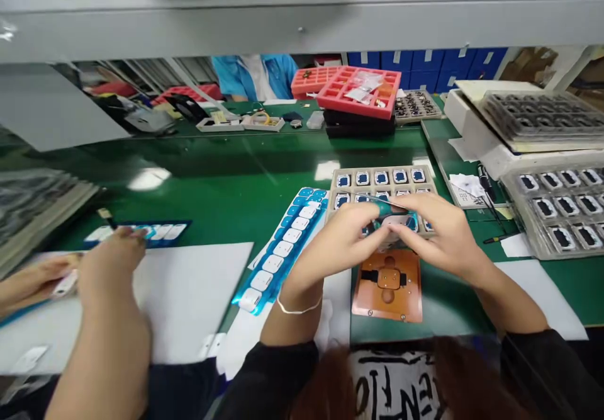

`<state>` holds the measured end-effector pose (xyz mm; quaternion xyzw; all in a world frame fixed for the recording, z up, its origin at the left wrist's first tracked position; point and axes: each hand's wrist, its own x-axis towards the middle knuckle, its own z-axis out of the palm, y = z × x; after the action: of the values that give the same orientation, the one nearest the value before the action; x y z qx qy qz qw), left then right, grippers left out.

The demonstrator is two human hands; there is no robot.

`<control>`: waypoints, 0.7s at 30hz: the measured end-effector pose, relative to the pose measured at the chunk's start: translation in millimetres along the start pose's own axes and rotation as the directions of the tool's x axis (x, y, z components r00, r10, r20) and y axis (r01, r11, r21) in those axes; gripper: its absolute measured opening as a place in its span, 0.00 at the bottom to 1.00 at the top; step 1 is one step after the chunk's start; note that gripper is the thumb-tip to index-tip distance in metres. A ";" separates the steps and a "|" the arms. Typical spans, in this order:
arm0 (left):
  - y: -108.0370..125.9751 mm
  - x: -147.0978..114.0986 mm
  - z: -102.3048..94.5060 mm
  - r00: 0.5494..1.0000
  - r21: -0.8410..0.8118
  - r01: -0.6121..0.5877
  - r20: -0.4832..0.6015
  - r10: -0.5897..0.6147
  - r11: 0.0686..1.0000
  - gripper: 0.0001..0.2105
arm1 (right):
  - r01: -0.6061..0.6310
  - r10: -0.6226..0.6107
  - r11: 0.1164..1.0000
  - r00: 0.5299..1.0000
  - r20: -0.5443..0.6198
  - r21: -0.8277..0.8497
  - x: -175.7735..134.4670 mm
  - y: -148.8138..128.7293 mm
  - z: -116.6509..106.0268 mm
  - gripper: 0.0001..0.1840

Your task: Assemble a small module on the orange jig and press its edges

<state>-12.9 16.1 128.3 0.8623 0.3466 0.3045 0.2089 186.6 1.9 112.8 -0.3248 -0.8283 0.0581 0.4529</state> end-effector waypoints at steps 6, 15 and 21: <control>2.5 -0.5 -4.0 0.997 -0.036 -0.016 0.080 0.019 0.999 0.12 | -0.103 0.107 0.982 0.994 -0.018 0.156 4.0 5.9 -8.2 0.07; -1.8 -5.2 -15.4 0.981 -0.132 -0.024 0.187 0.049 0.991 0.14 | -0.291 0.327 0.864 0.945 -0.019 0.412 1.2 14.0 -10.2 0.06; -1.6 -7.1 -17.3 0.979 -0.183 -0.053 0.183 0.087 0.982 0.13 | -0.347 0.406 0.768 0.914 0.010 0.538 1.1 16.3 -8.5 0.11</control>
<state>-29.3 14.6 137.3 0.8769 0.2660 0.2578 0.3062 200.8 13.6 112.2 -0.3495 -0.6721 0.3561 0.5470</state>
